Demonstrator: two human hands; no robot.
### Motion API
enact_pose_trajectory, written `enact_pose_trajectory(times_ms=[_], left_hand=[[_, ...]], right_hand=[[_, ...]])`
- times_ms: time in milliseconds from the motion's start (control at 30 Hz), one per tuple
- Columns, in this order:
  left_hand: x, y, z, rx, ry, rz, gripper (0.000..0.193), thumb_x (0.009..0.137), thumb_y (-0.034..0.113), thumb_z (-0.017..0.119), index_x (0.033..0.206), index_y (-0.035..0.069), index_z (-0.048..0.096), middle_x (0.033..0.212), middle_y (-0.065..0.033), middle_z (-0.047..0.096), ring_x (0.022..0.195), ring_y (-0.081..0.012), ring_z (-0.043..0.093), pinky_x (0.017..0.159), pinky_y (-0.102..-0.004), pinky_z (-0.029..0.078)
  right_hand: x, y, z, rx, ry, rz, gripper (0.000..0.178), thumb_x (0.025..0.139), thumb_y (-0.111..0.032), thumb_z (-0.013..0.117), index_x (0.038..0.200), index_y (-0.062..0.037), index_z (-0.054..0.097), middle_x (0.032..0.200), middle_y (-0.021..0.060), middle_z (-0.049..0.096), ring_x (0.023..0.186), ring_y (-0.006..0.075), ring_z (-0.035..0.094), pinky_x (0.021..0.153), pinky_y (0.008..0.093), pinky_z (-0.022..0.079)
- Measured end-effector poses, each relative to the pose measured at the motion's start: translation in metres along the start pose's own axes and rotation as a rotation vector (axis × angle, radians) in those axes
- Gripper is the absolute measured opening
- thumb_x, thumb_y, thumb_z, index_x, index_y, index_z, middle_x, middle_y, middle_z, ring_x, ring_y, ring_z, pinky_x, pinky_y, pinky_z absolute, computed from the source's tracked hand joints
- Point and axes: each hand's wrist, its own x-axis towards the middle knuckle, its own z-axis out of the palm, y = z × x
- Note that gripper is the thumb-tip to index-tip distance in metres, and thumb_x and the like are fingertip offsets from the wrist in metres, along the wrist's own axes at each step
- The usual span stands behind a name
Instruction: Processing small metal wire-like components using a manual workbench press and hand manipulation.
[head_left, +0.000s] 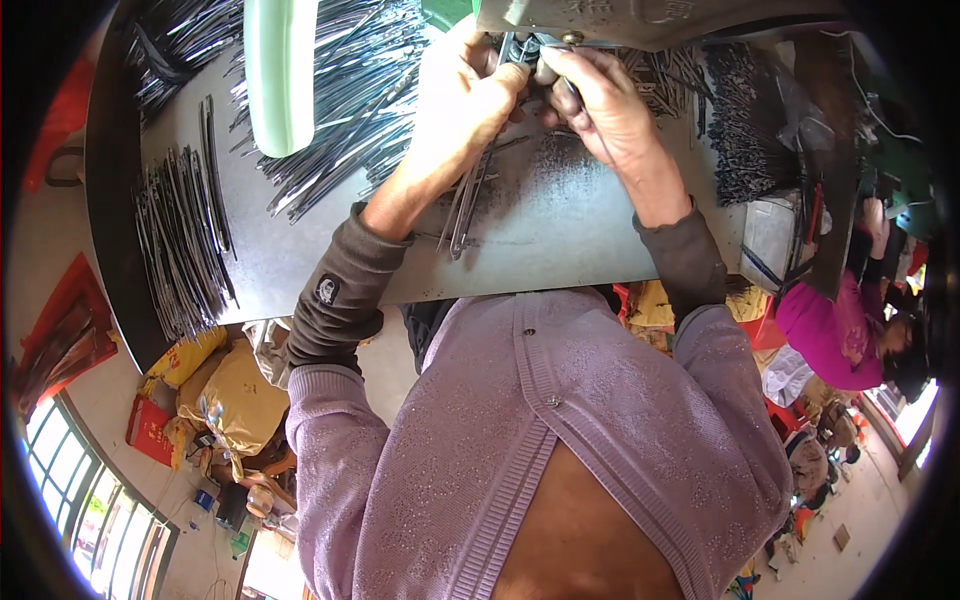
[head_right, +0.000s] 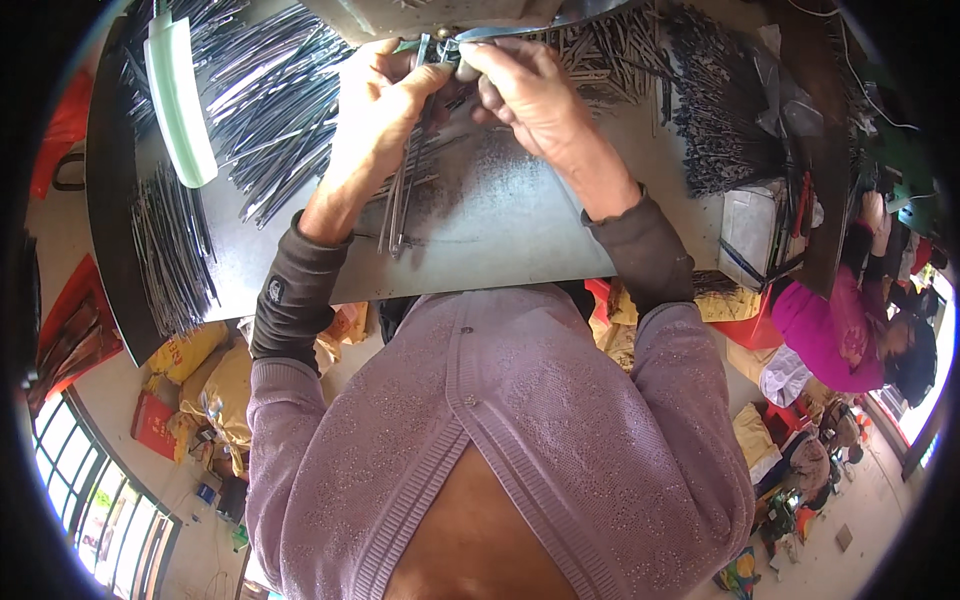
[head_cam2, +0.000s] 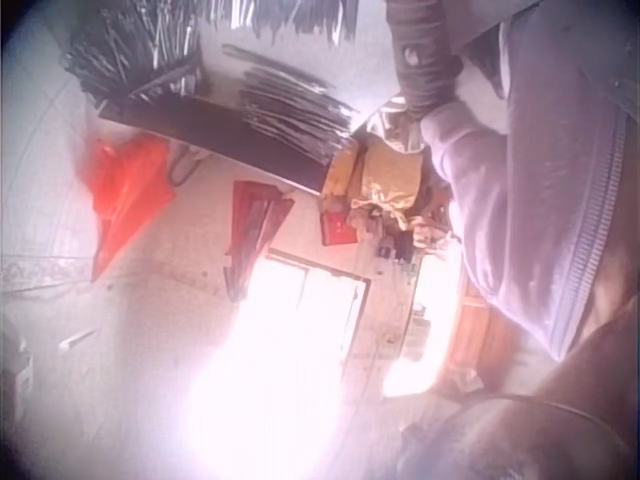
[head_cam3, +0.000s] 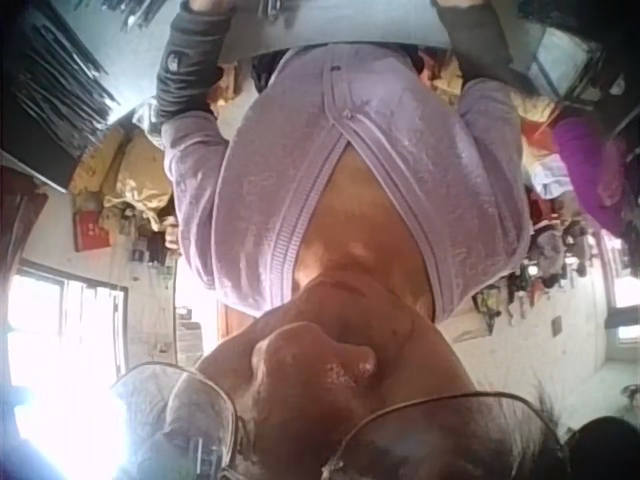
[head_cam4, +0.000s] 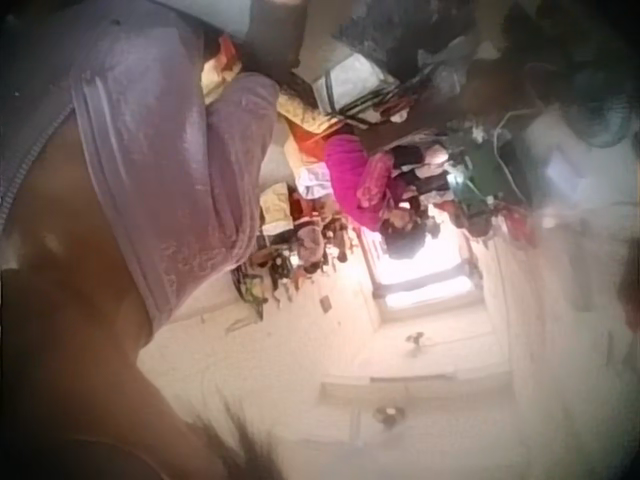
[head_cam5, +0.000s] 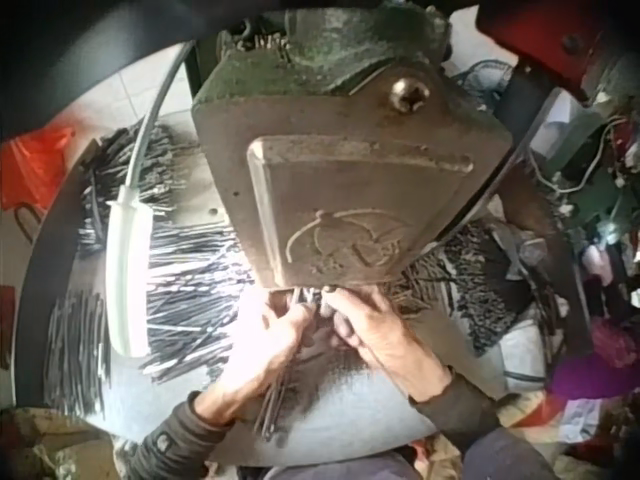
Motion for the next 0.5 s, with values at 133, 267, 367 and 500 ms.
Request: enact_pose_trajectory(times_ms=[133,267,367,500], left_hand=[[0.005,-0.007,-0.008,-0.03,-0.025,-0.017,0.017,0.075,0.0,0.057,0.092,-0.001,0.056,0.067,-0.0052,0.059,0.049,-0.0094,0.052,0.044,-0.0218,0.041],[0.007,-0.007,-0.008,-0.19,-0.02,-0.029,0.016,0.069,-0.004,0.055,0.085,-0.001,0.051,0.064,-0.0046,0.057,0.053,-0.0088,0.053,0.05,-0.0212,0.043],[0.005,-0.005,-0.005,-0.162,-0.004,-0.04,0.019,0.069,-0.006,0.059,0.086,-0.001,0.051,0.075,-0.0064,0.06,0.065,-0.0092,0.056,0.062,-0.0208,0.045],[0.001,0.0,0.0,-0.196,0.04,0.003,0.022,0.07,-0.007,0.061,0.09,-0.001,0.053,0.074,-0.005,0.061,0.063,-0.0089,0.056,0.061,-0.0216,0.046]], right_hand=[[0.003,-0.002,-0.007,-0.099,-0.051,0.0,0.025,0.085,-0.025,0.054,0.071,-0.0054,0.058,0.049,-0.0033,0.047,0.04,0.0031,0.04,0.042,0.0196,0.041],[-0.014,0.012,0.003,-0.182,-0.091,0.027,0.03,0.089,-0.026,0.051,0.073,-0.002,0.058,0.056,0.0056,0.056,0.047,0.0096,0.055,0.04,0.0214,0.044],[-0.033,0.025,0.017,-0.083,-0.124,0.087,0.032,0.09,-0.025,0.049,0.074,0.0017,0.058,0.062,0.0081,0.058,0.049,0.0112,0.056,0.044,0.0235,0.048],[-0.037,0.021,0.018,-0.11,-0.143,0.063,0.032,0.09,-0.025,0.049,0.073,0.001,0.058,0.062,0.0061,0.057,0.049,0.0104,0.056,0.044,0.0231,0.048]])
